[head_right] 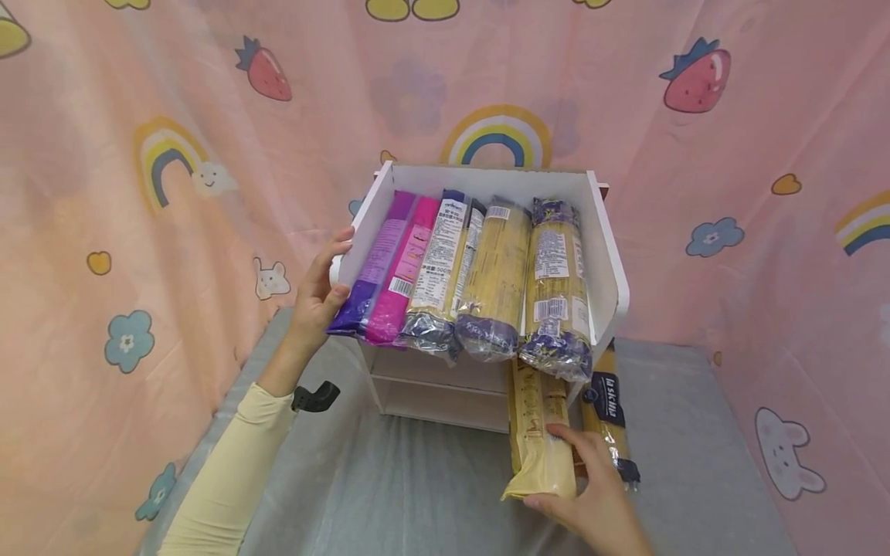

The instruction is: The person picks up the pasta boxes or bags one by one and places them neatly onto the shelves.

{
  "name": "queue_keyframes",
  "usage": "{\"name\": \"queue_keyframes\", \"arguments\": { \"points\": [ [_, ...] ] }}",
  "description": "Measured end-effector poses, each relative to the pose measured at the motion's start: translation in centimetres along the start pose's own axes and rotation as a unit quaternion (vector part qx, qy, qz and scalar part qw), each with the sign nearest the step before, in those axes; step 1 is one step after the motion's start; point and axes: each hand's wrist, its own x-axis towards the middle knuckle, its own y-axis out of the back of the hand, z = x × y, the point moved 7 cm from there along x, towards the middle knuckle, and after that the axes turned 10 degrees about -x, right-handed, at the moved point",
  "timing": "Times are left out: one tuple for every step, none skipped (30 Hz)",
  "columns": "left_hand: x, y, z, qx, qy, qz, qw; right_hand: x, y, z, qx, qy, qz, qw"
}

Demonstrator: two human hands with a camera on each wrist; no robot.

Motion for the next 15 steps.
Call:
{"name": "queue_keyframes", "arguments": {
  "points": [
    [0.0,0.0,0.0,-0.001,-0.001,0.000,1.0000,0.0,0.1,0.0,-0.003,0.003,0.022,0.9998],
    [0.0,0.0,0.0,-0.003,-0.002,0.000,1.0000,0.0,0.2,-0.1,-0.007,0.004,0.042,0.9991],
    [0.0,0.0,0.0,-0.005,-0.003,0.001,1.0000,0.0,0.3,-0.1,-0.011,0.008,0.062,0.9980],
    [0.0,0.0,0.1,-0.001,-0.003,0.002,1.0000,0.0,0.4,-0.2,-0.017,0.009,0.082,0.9965],
    [0.0,0.0,0.1,0.001,-0.004,0.003,1.0000,0.0,0.5,-0.2,-0.023,0.010,0.099,0.9947],
    [0.0,0.0,0.1,0.002,-0.005,0.003,1.0000,0.0,0.5,-0.2,-0.028,0.010,0.117,0.9927],
    [0.0,0.0,0.1,0.004,-0.005,0.003,1.0000,0.0,0.5,-0.2,-0.029,0.009,0.133,0.9906],
    [0.0,0.0,0.1,0.004,-0.005,0.003,1.0000,-0.1,0.5,-0.1,-0.027,0.008,0.152,0.9880],
    [0.0,0.0,0.1,0.006,-0.005,0.003,1.0000,-0.2,0.5,0.0,-0.024,0.004,0.171,0.9851],
    [0.0,0.0,0.1,0.008,-0.004,0.002,1.0000,-0.2,0.6,0.1,-0.019,-0.002,0.190,0.9817],
    [0.1,0.0,0.1,0.006,-0.004,0.002,1.0000,-0.2,0.6,0.3,-0.014,-0.009,0.208,0.9780],
    [0.1,0.0,0.1,0.006,-0.003,0.002,1.0000,-0.3,0.6,0.4,-0.008,-0.017,0.225,0.9742],
    [0.1,0.0,0.1,0.005,-0.003,0.002,1.0000,-0.3,0.6,0.6,-0.001,-0.026,0.239,0.9706],
    [0.1,0.0,0.1,0.004,-0.002,0.002,1.0000,-0.3,0.6,0.8,0.004,-0.034,0.252,0.9671],
    [0.1,0.0,0.1,0.005,-0.001,0.002,1.0000,-0.3,0.6,0.9,0.009,-0.039,0.262,0.9641]
  ]
}}
